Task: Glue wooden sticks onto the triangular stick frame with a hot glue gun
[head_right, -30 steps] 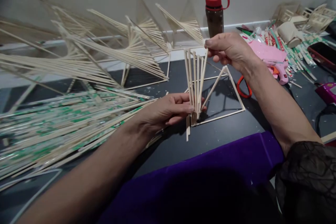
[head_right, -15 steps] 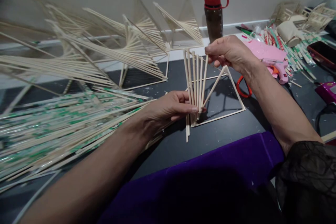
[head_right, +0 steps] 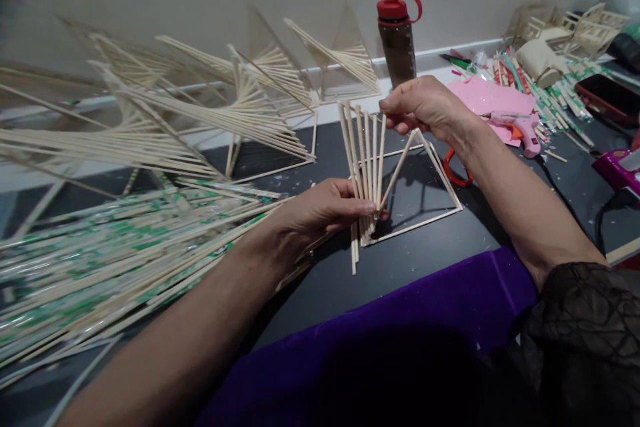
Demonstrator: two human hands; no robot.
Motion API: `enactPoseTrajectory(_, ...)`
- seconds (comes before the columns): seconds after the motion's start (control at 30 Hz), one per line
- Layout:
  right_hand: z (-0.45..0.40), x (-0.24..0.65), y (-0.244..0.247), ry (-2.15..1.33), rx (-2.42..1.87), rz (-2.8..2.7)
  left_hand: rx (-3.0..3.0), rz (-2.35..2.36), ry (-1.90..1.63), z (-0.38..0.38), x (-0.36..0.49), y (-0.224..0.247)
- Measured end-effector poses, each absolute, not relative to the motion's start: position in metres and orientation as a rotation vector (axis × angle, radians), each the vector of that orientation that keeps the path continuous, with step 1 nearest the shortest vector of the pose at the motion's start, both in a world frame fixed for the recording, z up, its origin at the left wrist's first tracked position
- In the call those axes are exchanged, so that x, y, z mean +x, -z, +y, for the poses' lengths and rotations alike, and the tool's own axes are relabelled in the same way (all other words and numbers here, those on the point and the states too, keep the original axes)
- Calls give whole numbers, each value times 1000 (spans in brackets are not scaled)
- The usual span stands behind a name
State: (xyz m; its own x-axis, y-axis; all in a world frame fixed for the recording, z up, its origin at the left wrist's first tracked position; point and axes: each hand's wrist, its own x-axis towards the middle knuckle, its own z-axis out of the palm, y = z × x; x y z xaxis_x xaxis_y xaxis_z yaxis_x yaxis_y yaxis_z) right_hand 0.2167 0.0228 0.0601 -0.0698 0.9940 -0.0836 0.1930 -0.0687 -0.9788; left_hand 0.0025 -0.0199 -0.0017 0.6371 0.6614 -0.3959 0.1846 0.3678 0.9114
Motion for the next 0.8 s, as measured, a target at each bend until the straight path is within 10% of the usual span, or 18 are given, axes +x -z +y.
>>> enactPoseTrajectory(0.8, 22, 214, -52, -1300, -1250, -1380, 1224, 962, -366, -23, 0, 3)
